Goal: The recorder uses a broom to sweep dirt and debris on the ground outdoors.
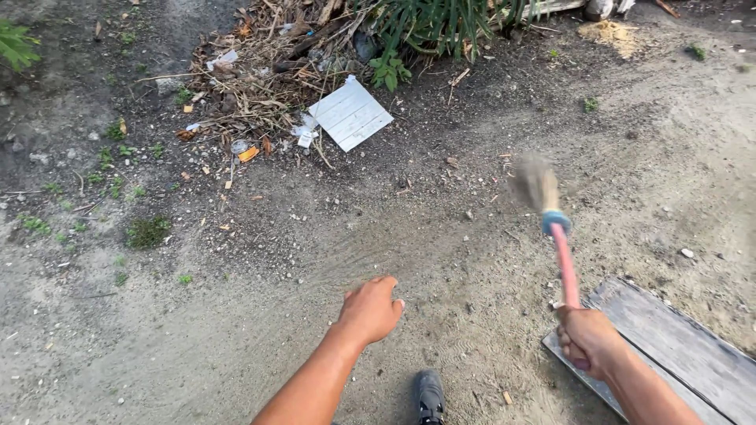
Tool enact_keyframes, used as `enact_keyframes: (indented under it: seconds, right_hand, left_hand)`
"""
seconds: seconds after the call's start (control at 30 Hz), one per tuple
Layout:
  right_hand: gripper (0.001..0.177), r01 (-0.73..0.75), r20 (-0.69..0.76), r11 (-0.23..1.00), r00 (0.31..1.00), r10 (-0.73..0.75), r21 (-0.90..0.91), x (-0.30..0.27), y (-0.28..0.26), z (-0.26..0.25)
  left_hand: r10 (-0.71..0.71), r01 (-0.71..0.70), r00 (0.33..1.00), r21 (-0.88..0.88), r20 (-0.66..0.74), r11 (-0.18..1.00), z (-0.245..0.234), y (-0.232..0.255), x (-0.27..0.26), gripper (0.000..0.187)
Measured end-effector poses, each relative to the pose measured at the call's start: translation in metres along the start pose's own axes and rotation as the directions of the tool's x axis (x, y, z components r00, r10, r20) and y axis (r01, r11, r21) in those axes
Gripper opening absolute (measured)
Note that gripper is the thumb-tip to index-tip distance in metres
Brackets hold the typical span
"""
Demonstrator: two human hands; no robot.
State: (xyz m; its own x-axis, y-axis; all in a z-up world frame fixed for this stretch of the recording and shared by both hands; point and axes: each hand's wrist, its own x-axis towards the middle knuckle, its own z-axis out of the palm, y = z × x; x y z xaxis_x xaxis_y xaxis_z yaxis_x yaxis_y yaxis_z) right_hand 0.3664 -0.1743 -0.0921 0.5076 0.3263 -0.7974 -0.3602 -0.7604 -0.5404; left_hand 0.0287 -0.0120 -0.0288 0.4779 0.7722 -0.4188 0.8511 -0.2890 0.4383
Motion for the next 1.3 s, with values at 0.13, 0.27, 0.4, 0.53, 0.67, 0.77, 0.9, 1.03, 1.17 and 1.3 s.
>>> enact_keyframes:
  seconds: [0.13, 0.27, 0.4, 0.53, 0.67, 0.77, 0.9, 1.03, 1.17, 1.3]
  right_hand:
    - [0.029, -0.07, 0.169, 0.998, 0.983, 0.068, 0.007, -0.031, 0.011, 0.017]
    - [0.027, -0.333, 0.446, 0.931, 0.863, 0.238, 0.149, -0.047, 0.03, 0.035]
    - [0.029, -0.461, 0.56, 0.871, 0.773, 0.298, 0.172, -0.013, 0.063, 0.015]
    - [0.02, -0.412, 0.412, 0.879, 0.863, 0.292, 0.238, 0.061, 0.078, -0.044]
    - [0.023, -0.163, 0.039, 0.97, 0.987, 0.159, 0.178, 0.046, 0.042, -0.059]
    - [0.037, -0.016, -0.001, 0.998, 1.0, 0.016, -0.055, 0.065, 0.044, -0.054]
    - [0.031, -0.034, 0.01, 0.999, 0.999, 0.034, 0.024, -0.012, 0.001, -0.014]
    - [0.02, -0.071, 0.216, 0.996, 0.973, 0.081, -0.051, -0.064, -0.013, 0.036]
    - [0.023, -0.235, 0.471, 0.966, 0.843, 0.26, -0.112, -0.076, 0.01, 0.084]
    - [0.028, -0.331, 0.533, 0.932, 0.768, 0.356, -0.147, -0.078, 0.044, 0.105]
  left_hand:
    - [0.055, -0.055, 0.998, 0.006, -0.016, 0.998, 0.008, 0.006, 0.008, 0.051]
    - [0.047, -0.047, 0.999, 0.012, 0.014, 0.999, -0.008, 0.025, 0.002, 0.047]
    - [0.055, -0.056, 0.998, 0.025, 0.021, 0.998, -0.01, 0.026, 0.003, 0.043]
    - [0.053, -0.053, 0.998, 0.025, -0.02, 0.998, -0.004, 0.01, 0.006, 0.046]
    - [0.061, -0.06, 0.997, 0.023, -0.056, 0.998, -0.002, 0.002, 0.001, 0.05]
    - [0.026, -0.025, 0.998, 0.006, -0.053, 1.0, 0.001, 0.003, -0.002, 0.052]
    - [0.015, -0.015, 1.0, 0.026, -0.012, 1.0, 0.003, 0.009, -0.005, 0.053]
    - [0.003, -0.004, 1.0, 0.047, 0.011, 0.999, 0.004, 0.017, -0.004, 0.05]
    - [0.001, -0.001, 1.0, 0.022, 0.002, 1.0, 0.0, 0.019, -0.008, 0.049]
    - [0.0, 0.0, 1.0, 0.008, -0.017, 1.0, 0.003, 0.013, -0.007, 0.048]
